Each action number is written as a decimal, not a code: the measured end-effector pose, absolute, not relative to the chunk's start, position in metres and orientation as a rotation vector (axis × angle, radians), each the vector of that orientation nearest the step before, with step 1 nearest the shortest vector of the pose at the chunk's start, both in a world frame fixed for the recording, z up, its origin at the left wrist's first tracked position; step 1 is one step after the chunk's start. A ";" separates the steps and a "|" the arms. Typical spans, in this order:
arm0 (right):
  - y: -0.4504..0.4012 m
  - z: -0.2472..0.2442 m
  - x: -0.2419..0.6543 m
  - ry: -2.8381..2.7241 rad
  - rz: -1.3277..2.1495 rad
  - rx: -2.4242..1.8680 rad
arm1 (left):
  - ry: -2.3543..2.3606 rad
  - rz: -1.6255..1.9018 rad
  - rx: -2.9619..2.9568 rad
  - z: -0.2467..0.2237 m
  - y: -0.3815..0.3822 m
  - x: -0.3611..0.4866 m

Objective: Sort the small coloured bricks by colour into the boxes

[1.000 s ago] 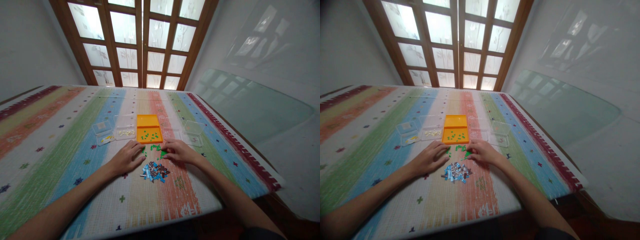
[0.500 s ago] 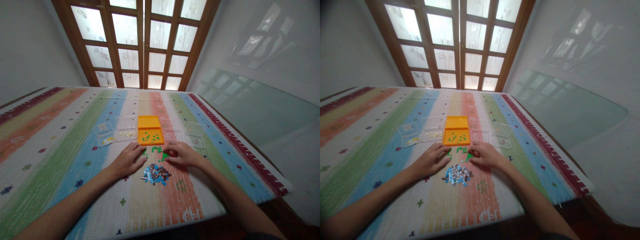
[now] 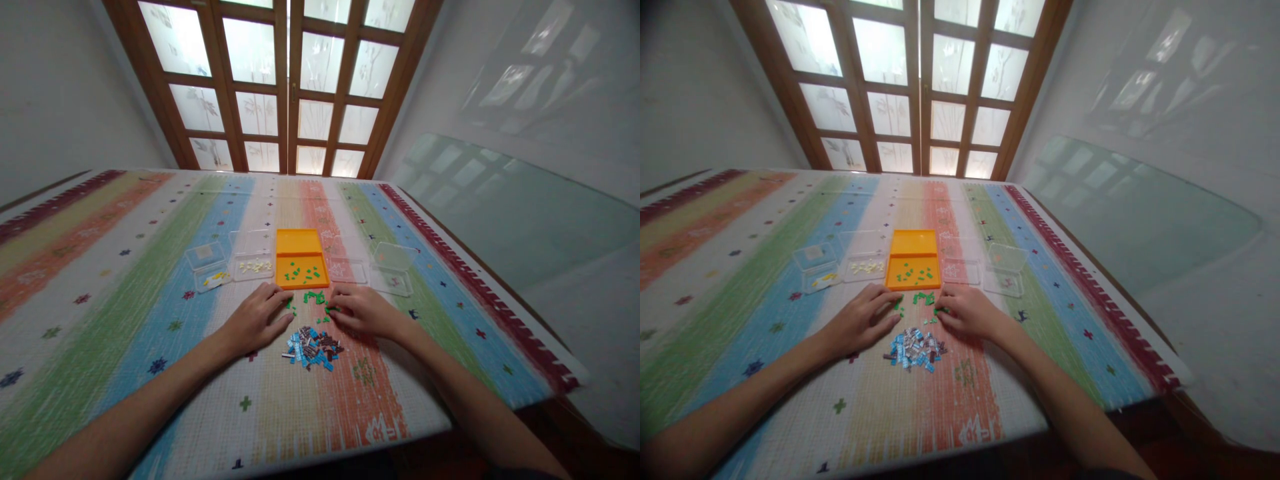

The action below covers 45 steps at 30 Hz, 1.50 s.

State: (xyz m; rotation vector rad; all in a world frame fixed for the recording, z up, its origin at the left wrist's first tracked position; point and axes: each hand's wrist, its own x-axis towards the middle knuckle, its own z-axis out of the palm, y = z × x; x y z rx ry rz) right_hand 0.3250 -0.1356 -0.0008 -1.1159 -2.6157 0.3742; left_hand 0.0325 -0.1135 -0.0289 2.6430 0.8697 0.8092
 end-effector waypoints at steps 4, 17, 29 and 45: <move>-0.135 -0.002 0.326 -2.621 0.367 -1.102 | 0.868 0.808 2.647 -0.029 -0.113 0.032; -0.135 -0.003 0.323 -2.586 0.343 -1.181 | 0.866 0.813 2.649 -0.033 -0.112 0.031; -0.089 0.016 0.304 -2.467 0.144 -1.368 | 0.741 0.869 2.646 -0.026 -0.114 0.034; -0.050 0.016 0.273 -2.589 -0.031 -1.654 | 0.907 0.849 2.594 -0.027 -0.113 0.032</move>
